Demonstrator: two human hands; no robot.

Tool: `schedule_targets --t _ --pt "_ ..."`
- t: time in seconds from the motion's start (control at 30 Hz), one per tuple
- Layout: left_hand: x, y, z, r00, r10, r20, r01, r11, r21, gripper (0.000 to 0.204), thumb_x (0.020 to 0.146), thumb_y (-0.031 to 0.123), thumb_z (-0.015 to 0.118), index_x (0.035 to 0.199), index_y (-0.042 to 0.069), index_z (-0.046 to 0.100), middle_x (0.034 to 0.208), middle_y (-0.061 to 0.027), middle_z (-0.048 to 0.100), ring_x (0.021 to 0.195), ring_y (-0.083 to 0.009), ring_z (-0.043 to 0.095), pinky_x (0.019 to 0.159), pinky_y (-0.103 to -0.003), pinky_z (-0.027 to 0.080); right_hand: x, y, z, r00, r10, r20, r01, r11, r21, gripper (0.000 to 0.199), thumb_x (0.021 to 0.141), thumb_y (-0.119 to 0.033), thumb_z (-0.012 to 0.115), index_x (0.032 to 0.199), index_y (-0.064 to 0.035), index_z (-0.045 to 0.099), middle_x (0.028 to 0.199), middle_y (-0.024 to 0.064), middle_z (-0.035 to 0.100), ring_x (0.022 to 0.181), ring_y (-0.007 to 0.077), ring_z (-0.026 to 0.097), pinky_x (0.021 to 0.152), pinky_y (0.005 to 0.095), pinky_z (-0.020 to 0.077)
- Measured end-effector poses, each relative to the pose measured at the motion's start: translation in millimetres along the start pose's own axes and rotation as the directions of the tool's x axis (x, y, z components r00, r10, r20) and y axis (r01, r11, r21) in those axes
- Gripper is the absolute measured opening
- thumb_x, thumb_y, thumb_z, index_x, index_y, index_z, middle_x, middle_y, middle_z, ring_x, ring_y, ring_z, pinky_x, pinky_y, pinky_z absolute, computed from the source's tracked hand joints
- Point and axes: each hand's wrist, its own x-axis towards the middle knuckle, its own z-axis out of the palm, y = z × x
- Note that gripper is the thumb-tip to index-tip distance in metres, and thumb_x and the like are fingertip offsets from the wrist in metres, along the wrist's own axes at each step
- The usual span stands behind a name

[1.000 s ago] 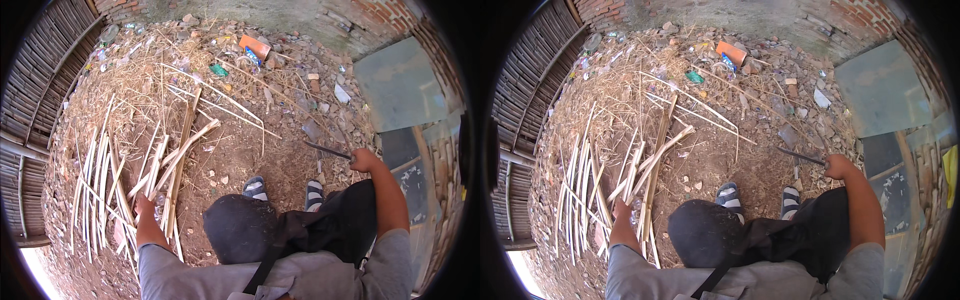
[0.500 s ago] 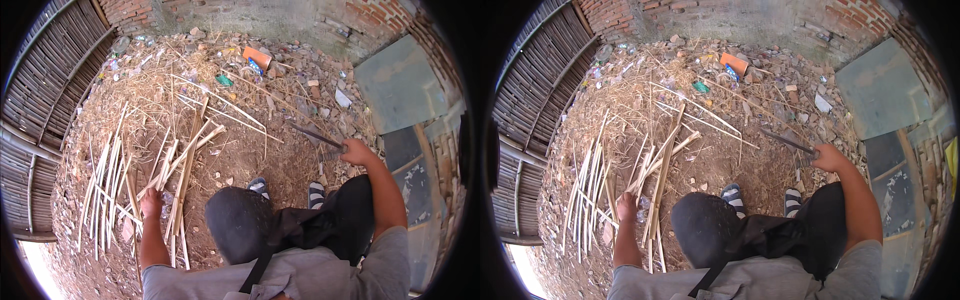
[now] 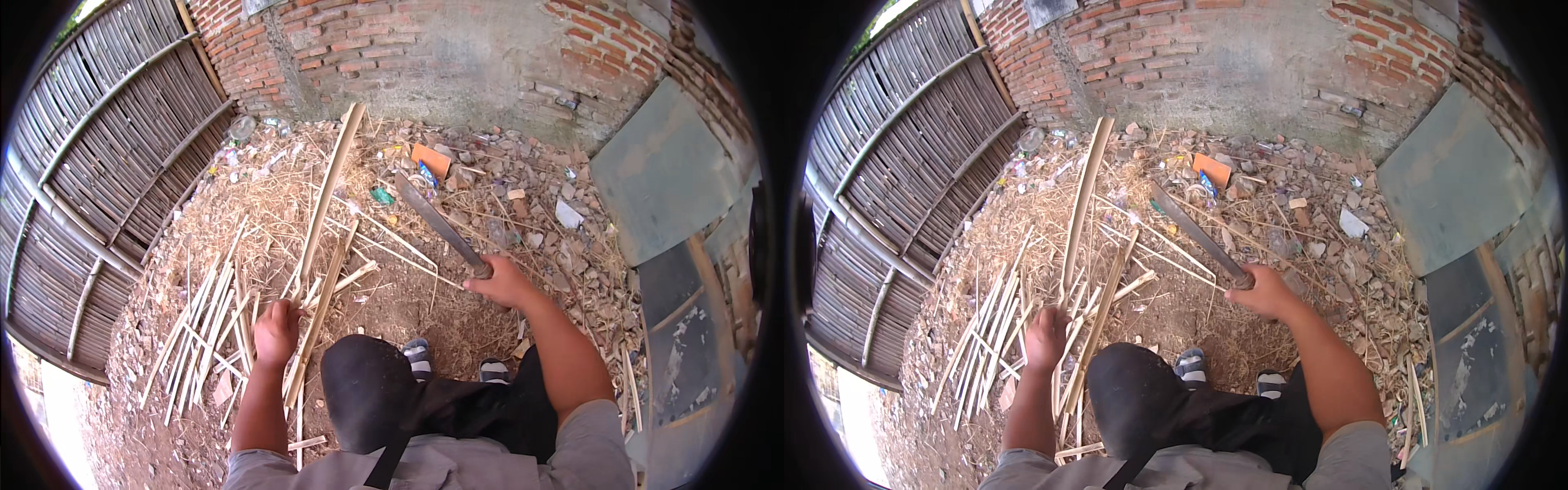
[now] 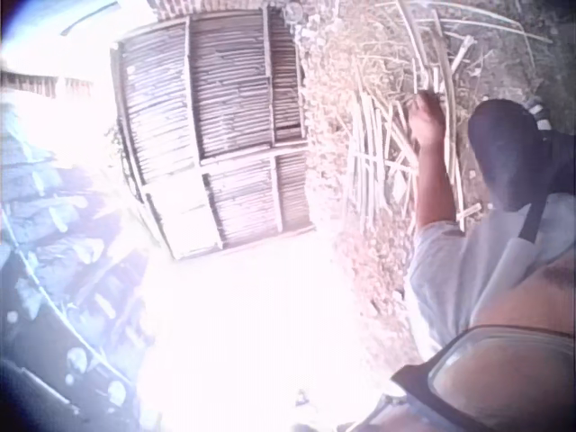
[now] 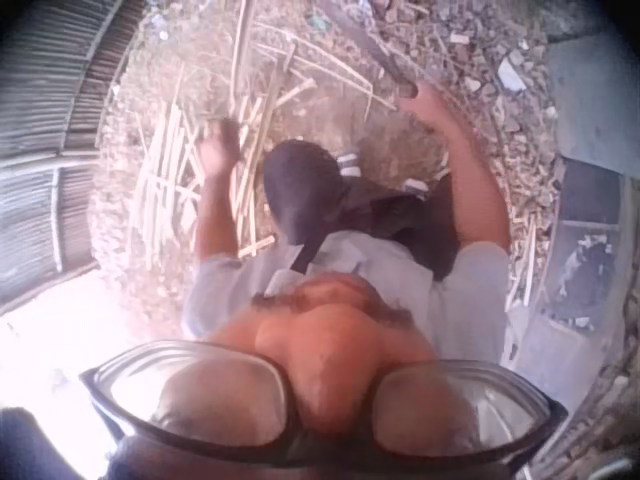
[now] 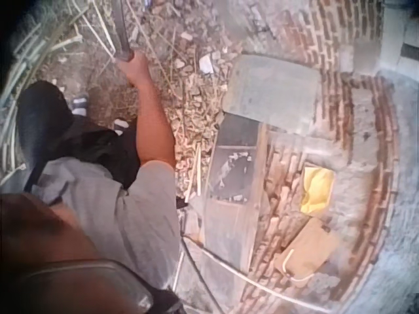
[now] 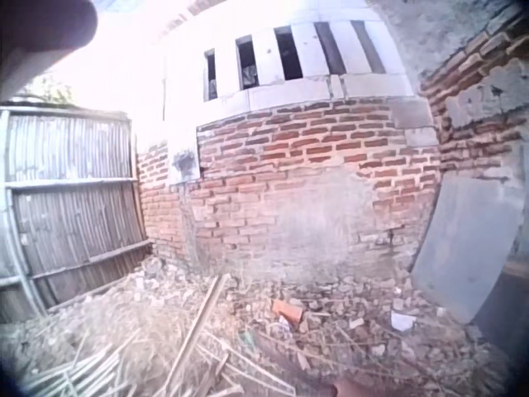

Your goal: The person shaves thin layers off a bamboo strip using a blade, holding the strip across their lap and working on different sections by flipping and moving the strip.

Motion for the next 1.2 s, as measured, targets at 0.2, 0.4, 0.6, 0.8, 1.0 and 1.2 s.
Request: schedule_targets --t 0.2,0.4,0.6,0.8,1.0,1.2 --pt "34 108 -27 0.941 0.018 0.337 -0.013 1.000 -0.017 0.023 0.091 0.026 0.073 0.095 0.008 0.059 0.083 -0.0160 0.067 0.070 -0.0399 0.067 0.061 -0.049 0.053 -26 4 -3 0.992 -0.119 0.046 0.095 0.928 0.361 0.043 0.085 -0.028 0.086 0.108 -0.0027 0.060 0.072 -0.0019 0.059 0.055 0.0065 0.054 0.049 0.0252 0.0422" --pt "41 191 -43 0.773 0.062 0.631 -0.004 0.996 -0.092 0.018 0.090 0.025 0.071 0.093 0.009 0.064 0.087 -0.0144 0.068 0.083 -0.0398 0.068 0.072 -0.049 0.053 -46 12 -9 0.962 -0.209 -0.176 0.271 0.808 0.524 0.084 0.079 -0.040 0.089 0.137 0.0065 0.050 0.089 0.0049 0.065 0.064 0.0095 0.058 0.054 0.0273 0.0481" --pt "22 231 -55 0.782 0.133 0.609 -0.060 0.988 -0.140 0.024 0.092 0.032 0.068 0.091 0.009 0.060 0.085 -0.0136 0.066 0.080 -0.0397 0.067 0.068 -0.051 0.053 -48 38 -6 0.958 -0.066 -0.280 0.192 0.872 0.451 0.088 0.085 -0.031 0.083 0.152 0.0035 0.037 0.101 0.0092 0.067 0.074 0.0146 0.064 0.064 0.0311 0.0537" --pt "7 233 -67 0.793 0.109 0.600 -0.034 0.990 -0.135 0.021 0.092 0.028 0.069 0.091 0.009 0.062 0.085 -0.0142 0.066 0.081 -0.0396 0.067 0.068 -0.050 0.052 -71 16 -40 0.981 -0.012 -0.192 0.067 0.957 0.282 0.082 0.086 -0.029 0.080 0.152 -0.0009 0.039 0.099 0.0148 0.070 0.075 0.0192 0.070 0.070 0.0356 0.0561" --pt "-9 209 -83 0.840 0.080 0.536 0.019 0.984 -0.177 0.019 0.091 0.025 0.070 0.090 0.008 0.064 0.084 -0.0146 0.065 0.081 -0.0395 0.067 0.069 -0.049 0.052 -75 25 -39 0.995 -0.080 -0.057 0.086 0.991 0.101 0.066 0.085 -0.036 0.080 0.135 0.0022 0.058 0.082 0.0116 0.071 0.069 0.0196 0.069 0.068 0.0343 0.0543" --pt "-14 189 -107 0.806 -0.016 0.592 0.178 0.960 -0.217 0.027 0.087 0.026 0.078 0.107 0.008 0.070 0.090 -0.0123 0.070 0.086 -0.0326 0.070 0.073 -0.042 0.055 -69 19 -24 0.993 -0.119 0.006 0.119 0.992 0.037 0.053 0.082 -0.040 0.082 0.114 0.0010 0.067 0.085 0.0131 0.071 0.073 0.0238 0.068 0.070 0.0386 0.0523"
